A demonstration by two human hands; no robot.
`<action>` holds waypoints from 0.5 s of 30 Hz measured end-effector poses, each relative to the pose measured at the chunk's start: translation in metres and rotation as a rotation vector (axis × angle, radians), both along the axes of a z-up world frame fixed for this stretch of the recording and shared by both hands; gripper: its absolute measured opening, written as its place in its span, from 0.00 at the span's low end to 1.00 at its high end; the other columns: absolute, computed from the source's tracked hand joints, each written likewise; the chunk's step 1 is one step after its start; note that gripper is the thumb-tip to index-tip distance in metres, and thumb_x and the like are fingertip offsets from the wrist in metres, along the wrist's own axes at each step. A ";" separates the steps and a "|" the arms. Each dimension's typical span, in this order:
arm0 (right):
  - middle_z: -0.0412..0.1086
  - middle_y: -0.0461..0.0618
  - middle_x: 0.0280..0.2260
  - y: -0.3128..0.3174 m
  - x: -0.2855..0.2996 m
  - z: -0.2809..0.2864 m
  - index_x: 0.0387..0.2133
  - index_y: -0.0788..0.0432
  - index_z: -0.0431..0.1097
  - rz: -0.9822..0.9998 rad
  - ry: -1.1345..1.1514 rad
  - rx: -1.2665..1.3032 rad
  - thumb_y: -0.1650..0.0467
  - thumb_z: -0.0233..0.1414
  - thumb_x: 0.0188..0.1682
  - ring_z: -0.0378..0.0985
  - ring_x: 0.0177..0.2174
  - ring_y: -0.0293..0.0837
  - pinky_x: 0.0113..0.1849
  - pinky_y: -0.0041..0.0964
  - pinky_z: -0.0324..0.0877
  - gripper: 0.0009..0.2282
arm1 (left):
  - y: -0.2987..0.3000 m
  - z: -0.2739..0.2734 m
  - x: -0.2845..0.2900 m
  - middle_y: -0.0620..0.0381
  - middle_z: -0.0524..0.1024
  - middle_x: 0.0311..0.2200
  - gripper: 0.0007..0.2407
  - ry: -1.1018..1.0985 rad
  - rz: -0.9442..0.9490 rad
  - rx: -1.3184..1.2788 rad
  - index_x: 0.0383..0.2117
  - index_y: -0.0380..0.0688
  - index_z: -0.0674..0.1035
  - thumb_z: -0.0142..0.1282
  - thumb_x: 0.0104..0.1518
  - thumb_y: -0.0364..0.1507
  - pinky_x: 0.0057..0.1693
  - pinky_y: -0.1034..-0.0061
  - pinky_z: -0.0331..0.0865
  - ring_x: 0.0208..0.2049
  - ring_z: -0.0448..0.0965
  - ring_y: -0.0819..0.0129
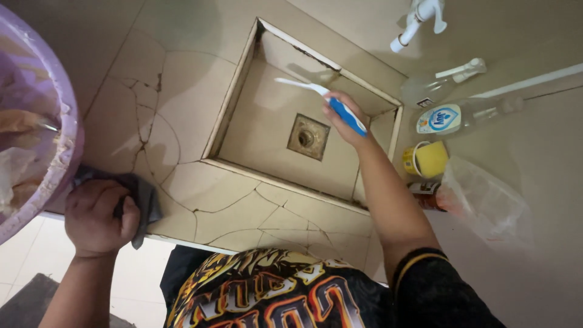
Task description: Cleaning the sink and surrounding countertop with a squeegee and cloth.
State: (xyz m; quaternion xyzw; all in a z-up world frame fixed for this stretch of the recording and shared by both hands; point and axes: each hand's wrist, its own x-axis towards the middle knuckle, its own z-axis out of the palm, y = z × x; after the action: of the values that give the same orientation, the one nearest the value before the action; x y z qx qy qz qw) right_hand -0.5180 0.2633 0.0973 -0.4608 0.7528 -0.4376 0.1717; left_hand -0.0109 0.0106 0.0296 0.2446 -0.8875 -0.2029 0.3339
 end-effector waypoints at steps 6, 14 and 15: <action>0.75 0.45 0.44 -0.060 -0.001 -0.048 0.49 0.57 0.74 -0.143 0.031 -0.096 0.74 0.60 0.53 0.74 0.42 0.34 0.46 0.30 0.70 0.11 | 0.001 0.003 -0.002 0.54 0.78 0.37 0.05 0.001 0.030 0.001 0.33 0.46 0.78 0.57 0.54 0.30 0.53 0.66 0.69 0.41 0.78 0.56; 0.74 0.46 0.34 -0.059 0.022 -0.033 0.46 0.57 0.71 -0.065 0.221 -0.045 0.76 0.60 0.48 0.78 0.35 0.36 0.40 0.30 0.74 0.13 | 0.001 0.006 -0.003 0.55 0.78 0.37 0.05 -0.017 0.029 0.010 0.33 0.46 0.78 0.56 0.54 0.30 0.54 0.66 0.68 0.42 0.78 0.57; 0.73 0.47 0.34 -0.052 0.028 -0.029 0.46 0.58 0.72 0.023 0.259 -0.012 0.76 0.62 0.47 0.76 0.33 0.37 0.39 0.31 0.73 0.14 | 0.002 0.005 -0.002 0.55 0.78 0.37 0.05 -0.025 0.017 0.022 0.33 0.46 0.79 0.57 0.54 0.30 0.53 0.66 0.68 0.42 0.77 0.57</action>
State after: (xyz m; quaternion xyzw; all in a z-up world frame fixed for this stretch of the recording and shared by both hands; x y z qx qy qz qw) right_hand -0.4904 0.2108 0.0678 -0.5232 0.7607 -0.3767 0.0755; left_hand -0.0131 0.0125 0.0350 0.2581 -0.8872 -0.2067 0.3217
